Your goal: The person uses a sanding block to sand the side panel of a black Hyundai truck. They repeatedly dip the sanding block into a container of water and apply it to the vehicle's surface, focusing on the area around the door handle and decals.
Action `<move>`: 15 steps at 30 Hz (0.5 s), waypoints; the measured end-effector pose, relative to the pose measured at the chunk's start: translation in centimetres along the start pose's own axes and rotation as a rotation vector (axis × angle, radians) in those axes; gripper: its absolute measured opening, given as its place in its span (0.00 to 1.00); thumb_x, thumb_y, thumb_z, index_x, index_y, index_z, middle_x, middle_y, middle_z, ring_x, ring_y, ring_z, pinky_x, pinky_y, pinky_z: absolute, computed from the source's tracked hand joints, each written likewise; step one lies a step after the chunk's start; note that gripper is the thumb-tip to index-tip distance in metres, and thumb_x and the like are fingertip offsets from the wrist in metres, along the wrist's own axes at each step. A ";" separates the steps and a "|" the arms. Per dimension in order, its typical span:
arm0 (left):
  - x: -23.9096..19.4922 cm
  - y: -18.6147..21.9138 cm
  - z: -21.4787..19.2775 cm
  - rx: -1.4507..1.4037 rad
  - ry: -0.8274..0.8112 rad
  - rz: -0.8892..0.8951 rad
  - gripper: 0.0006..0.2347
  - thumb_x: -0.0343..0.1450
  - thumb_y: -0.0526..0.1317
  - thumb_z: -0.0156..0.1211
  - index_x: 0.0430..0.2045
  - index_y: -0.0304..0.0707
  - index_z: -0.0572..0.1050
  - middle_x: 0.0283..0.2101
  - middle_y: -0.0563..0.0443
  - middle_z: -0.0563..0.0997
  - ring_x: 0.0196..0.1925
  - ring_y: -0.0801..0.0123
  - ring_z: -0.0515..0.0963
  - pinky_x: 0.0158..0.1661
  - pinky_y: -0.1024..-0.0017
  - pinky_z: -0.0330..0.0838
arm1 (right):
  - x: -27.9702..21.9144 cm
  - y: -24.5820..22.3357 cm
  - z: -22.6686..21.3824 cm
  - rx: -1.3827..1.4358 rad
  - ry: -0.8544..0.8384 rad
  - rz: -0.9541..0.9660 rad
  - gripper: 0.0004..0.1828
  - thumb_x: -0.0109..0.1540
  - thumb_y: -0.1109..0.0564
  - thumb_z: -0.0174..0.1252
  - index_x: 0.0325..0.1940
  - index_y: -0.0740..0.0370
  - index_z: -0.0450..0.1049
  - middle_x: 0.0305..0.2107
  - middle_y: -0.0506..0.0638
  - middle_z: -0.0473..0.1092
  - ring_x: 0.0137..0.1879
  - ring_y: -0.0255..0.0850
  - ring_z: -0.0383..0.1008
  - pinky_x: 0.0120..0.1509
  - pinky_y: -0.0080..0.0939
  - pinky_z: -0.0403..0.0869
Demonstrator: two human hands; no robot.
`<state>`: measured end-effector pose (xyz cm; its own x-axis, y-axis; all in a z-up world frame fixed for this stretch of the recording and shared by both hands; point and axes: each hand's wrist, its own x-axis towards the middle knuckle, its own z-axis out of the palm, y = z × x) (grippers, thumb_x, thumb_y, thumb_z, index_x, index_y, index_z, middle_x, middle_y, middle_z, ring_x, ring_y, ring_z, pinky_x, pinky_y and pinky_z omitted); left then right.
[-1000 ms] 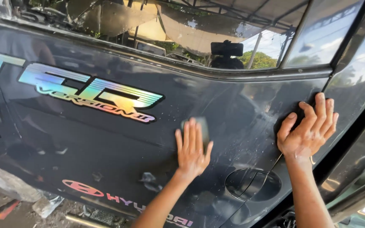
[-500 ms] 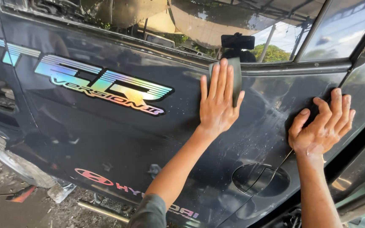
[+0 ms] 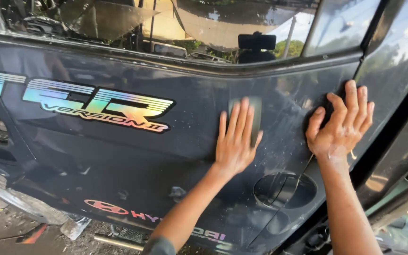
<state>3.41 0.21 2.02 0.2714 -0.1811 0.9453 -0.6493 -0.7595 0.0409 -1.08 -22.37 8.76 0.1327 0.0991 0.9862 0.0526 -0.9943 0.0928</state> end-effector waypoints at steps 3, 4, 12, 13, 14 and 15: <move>-4.4 0.3 1.6 0.006 -0.046 0.035 0.32 0.77 0.50 0.55 0.71 0.25 0.56 0.77 0.34 0.54 0.80 0.48 0.51 0.74 0.44 0.46 | 0.2 0.2 0.1 0.001 0.010 -0.009 0.15 0.73 0.57 0.54 0.62 0.65 0.72 0.73 0.62 0.62 0.83 0.62 0.56 0.86 0.64 0.50; -4.8 0.2 2.1 0.007 -0.042 0.043 0.32 0.76 0.50 0.56 0.70 0.24 0.57 0.76 0.34 0.54 0.79 0.48 0.52 0.72 0.44 0.45 | 0.2 0.2 0.3 -0.009 0.015 -0.017 0.14 0.74 0.56 0.55 0.62 0.64 0.72 0.75 0.62 0.62 0.83 0.61 0.56 0.86 0.64 0.50; -0.4 1.6 1.1 0.004 -0.010 -0.028 0.31 0.80 0.51 0.51 0.72 0.24 0.57 0.78 0.35 0.53 0.81 0.47 0.52 0.76 0.44 0.44 | 0.1 0.3 -0.2 0.019 -0.004 0.008 0.16 0.73 0.56 0.56 0.65 0.62 0.72 0.74 0.62 0.62 0.82 0.61 0.57 0.85 0.64 0.51; -3.7 0.8 2.1 0.002 -0.035 -0.050 0.31 0.79 0.52 0.51 0.71 0.23 0.58 0.77 0.32 0.52 0.80 0.45 0.51 0.74 0.43 0.43 | 0.3 0.1 0.0 0.028 0.004 0.008 0.16 0.73 0.56 0.56 0.64 0.62 0.72 0.74 0.62 0.62 0.82 0.61 0.56 0.85 0.64 0.51; -2.9 -0.1 1.8 0.010 -0.026 -0.047 0.31 0.79 0.52 0.51 0.71 0.23 0.58 0.77 0.32 0.52 0.80 0.45 0.51 0.74 0.43 0.43 | 0.4 0.0 0.2 0.034 0.014 0.006 0.16 0.73 0.56 0.56 0.64 0.62 0.72 0.74 0.62 0.62 0.82 0.61 0.56 0.85 0.64 0.51; -2.3 -0.7 1.5 0.038 -0.041 -0.035 0.31 0.79 0.52 0.50 0.70 0.22 0.57 0.77 0.31 0.51 0.80 0.44 0.50 0.74 0.41 0.41 | 0.3 0.1 0.1 0.030 0.013 0.006 0.16 0.73 0.56 0.56 0.64 0.62 0.73 0.74 0.61 0.62 0.82 0.61 0.56 0.85 0.64 0.50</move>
<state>4.26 0.20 -0.66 0.3229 -0.1794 0.9293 -0.6116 -0.7889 0.0602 -0.95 -22.40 9.10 0.1207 0.0924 0.9884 0.0820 -0.9932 0.0829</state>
